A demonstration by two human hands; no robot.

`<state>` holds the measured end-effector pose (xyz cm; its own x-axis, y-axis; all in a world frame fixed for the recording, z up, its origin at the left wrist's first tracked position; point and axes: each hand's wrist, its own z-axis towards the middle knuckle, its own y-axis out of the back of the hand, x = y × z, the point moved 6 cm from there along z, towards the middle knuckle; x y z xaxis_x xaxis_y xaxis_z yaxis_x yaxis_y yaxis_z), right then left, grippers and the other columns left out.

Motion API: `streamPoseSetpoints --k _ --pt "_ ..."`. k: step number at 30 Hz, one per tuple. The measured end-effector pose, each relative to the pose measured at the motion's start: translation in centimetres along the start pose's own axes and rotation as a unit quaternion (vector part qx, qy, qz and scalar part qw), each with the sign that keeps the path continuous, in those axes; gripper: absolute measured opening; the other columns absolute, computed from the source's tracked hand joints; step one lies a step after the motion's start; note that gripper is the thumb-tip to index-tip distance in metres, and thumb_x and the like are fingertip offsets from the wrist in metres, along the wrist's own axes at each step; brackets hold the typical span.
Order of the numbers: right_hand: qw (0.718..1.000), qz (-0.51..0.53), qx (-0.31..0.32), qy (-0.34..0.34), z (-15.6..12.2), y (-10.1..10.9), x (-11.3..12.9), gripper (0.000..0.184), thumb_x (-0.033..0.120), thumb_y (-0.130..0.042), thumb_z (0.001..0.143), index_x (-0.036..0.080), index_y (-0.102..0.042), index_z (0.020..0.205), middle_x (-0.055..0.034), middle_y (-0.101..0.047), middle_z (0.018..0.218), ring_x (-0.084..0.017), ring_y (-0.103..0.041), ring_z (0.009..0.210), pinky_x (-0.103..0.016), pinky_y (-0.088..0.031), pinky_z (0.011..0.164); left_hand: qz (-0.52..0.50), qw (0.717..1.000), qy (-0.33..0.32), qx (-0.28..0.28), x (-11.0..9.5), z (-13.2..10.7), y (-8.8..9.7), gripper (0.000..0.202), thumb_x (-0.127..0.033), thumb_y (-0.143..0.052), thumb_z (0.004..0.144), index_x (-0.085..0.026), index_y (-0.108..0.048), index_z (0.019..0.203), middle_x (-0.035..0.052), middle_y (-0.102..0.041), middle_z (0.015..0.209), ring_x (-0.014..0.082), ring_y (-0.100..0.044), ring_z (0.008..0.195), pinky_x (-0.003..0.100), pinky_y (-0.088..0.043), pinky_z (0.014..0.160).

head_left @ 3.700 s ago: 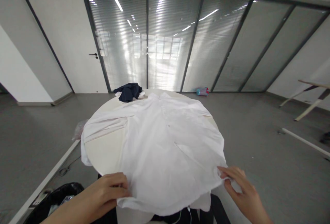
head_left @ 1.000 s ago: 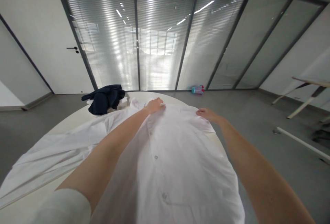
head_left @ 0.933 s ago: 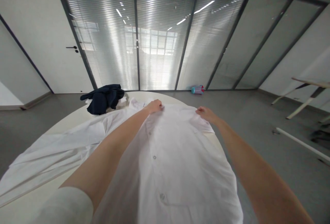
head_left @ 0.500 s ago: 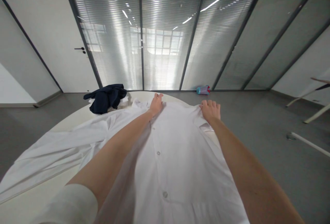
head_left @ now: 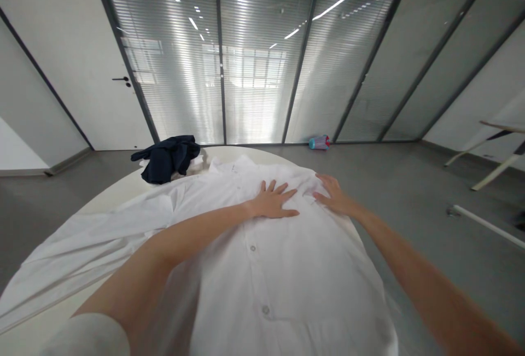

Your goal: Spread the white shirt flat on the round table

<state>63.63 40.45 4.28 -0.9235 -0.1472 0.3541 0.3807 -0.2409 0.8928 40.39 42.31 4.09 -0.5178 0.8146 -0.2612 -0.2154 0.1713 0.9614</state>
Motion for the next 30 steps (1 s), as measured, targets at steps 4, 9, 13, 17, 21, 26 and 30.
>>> streamPoseSetpoints --k 4,9,13,17,21,26,30 --pt "0.994 -0.017 -0.038 0.101 -4.3 1.3 0.6 0.040 0.054 -0.052 0.092 0.024 -0.069 0.113 -0.0127 -0.063 0.123 -0.027 -0.062 0.112 -0.045 -0.048 0.100 0.001 0.999 -0.003 0.038 0.2 -0.2 -0.3 0.097 -0.090 -0.029 0.079 -0.035 -0.018 0.159 0.0086 -0.015 0.166 0.0502 -0.005 0.148 0.076 -0.001 0.110" --pt "0.989 -0.058 -0.110 0.084 -6.0 3.5 -1.0 0.037 0.037 -0.038 0.096 0.021 -0.071 0.087 -0.0106 -0.071 0.085 -0.026 -0.067 0.084 -0.043 -0.053 0.082 -0.001 0.999 -0.006 0.054 0.3 -0.3 0.1 0.096 -0.091 -0.031 0.078 -0.040 -0.015 0.158 0.0059 -0.011 0.167 0.0492 -0.002 0.149 0.075 0.001 0.111" --pt "0.991 -0.023 -0.116 0.068 -6.3 3.2 -1.4 0.029 0.040 -0.047 0.092 0.023 -0.070 0.091 -0.0081 -0.072 0.089 -0.023 -0.069 0.085 -0.036 -0.054 0.080 -0.007 0.999 -0.012 0.051 0.0 -0.5 0.2 0.097 -0.091 -0.031 0.077 -0.040 -0.016 0.158 0.0077 -0.011 0.167 0.0488 -0.003 0.149 0.075 0.001 0.111" --pt "0.988 -0.037 -0.119 0.091 -6.1 2.5 -0.4 0.031 0.040 -0.046 0.095 0.020 -0.071 0.092 -0.0092 -0.072 0.093 -0.023 -0.068 0.088 -0.036 -0.051 0.083 -0.010 0.999 -0.013 0.039 -0.1 -0.6 0.4 0.094 -0.089 -0.032 0.079 -0.040 -0.017 0.158 0.0077 -0.014 0.166 0.0472 -0.006 0.149 0.074 0.000 0.111" --pt "0.976 -0.155 -0.126 0.083 -5.9 2.8 -0.4 0.033 0.035 -0.044 0.096 0.019 -0.071 0.088 -0.0107 -0.072 0.092 -0.026 -0.064 0.090 -0.039 -0.046 0.082 -0.013 0.999 -0.011 0.032 0.2 -0.6 0.2 0.091 -0.086 -0.034 0.081 -0.040 -0.017 0.158 0.0052 -0.016 0.166 0.0449 -0.007 0.150 0.073 -0.001 0.113" --pt "0.977 -0.192 -0.071 0.056 -4.6 3.3 -0.5 0.025 0.030 -0.050 0.090 0.020 -0.071 0.080 -0.0076 -0.073 0.093 -0.024 -0.064 0.089 -0.036 -0.045 0.082 -0.010 1.000 -0.004 0.018 0.5 -0.5 0.1 0.089 -0.086 -0.032 0.083 -0.037 -0.022 0.157 0.0046 -0.021 0.165 0.0429 -0.011 0.150 0.070 -0.004 0.114" --pt "0.987 -0.116 -0.108 -0.007 0.2 4.5 1.0 0.026 0.027 -0.050 0.089 0.018 -0.075 0.087 -0.0081 -0.074 0.096 -0.021 -0.066 0.090 -0.030 -0.048 0.082 -0.009 1.000 -0.002 -0.008 0.3 -0.6 0.2 0.083 -0.082 -0.028 0.087 -0.036 -0.027 0.156 0.0045 -0.026 0.164 0.0412 -0.016 0.149 0.068 -0.008 0.115"
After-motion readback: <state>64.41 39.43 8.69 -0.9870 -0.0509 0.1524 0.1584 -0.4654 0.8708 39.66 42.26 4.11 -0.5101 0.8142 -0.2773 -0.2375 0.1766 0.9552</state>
